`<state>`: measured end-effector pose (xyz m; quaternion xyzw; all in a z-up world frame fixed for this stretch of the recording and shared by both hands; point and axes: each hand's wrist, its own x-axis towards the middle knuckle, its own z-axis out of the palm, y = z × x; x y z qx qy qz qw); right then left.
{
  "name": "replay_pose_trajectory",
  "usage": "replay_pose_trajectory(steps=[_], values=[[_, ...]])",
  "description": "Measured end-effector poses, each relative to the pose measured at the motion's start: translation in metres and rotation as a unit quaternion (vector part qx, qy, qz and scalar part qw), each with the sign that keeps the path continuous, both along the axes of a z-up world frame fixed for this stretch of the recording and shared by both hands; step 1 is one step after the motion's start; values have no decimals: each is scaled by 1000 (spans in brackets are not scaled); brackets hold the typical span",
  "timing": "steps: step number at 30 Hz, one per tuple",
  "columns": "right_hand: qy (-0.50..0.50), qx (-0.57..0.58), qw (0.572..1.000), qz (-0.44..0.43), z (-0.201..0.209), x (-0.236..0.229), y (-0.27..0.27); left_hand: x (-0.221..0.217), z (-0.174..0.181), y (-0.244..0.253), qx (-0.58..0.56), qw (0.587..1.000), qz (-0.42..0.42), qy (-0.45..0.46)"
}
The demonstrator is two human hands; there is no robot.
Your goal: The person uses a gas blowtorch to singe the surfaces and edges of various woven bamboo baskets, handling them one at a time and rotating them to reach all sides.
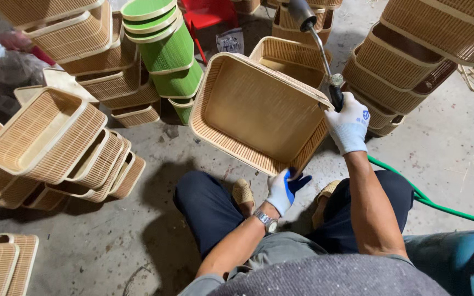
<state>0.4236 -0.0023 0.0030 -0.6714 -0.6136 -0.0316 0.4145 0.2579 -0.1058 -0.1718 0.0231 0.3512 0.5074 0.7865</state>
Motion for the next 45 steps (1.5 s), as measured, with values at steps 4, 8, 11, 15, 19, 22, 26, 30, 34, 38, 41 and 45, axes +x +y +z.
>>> replay_pose_trajectory(steps=[4,8,11,15,19,22,26,30,34,38,41,45], values=[[16,-70,997,-11,21,-5,-14,-19,-56,29,86,993,72,-28],[83,-115,989,36,36,-2,-28,-55,-64,74,166,974,150,-36],[107,-46,991,63,35,7,-31,-83,-44,101,189,965,182,23],[132,26,986,96,46,26,-53,-131,-5,127,224,949,199,100],[75,56,985,142,66,24,-95,-169,17,139,239,925,258,143],[178,-61,977,104,74,11,-119,-184,14,134,235,918,278,157],[-58,0,976,211,62,-8,-119,-192,13,132,205,913,294,194],[-221,-159,953,134,33,-36,-95,-190,5,115,133,825,203,511],[-260,-153,941,152,25,-51,-69,-183,-15,131,262,820,376,342],[-264,-164,935,171,25,-67,-53,-186,-36,137,266,722,415,485],[-269,-167,929,189,32,-69,-48,-188,-47,143,178,799,393,418],[-271,-132,939,165,43,-68,-56,-192,-50,144,189,775,425,428]])
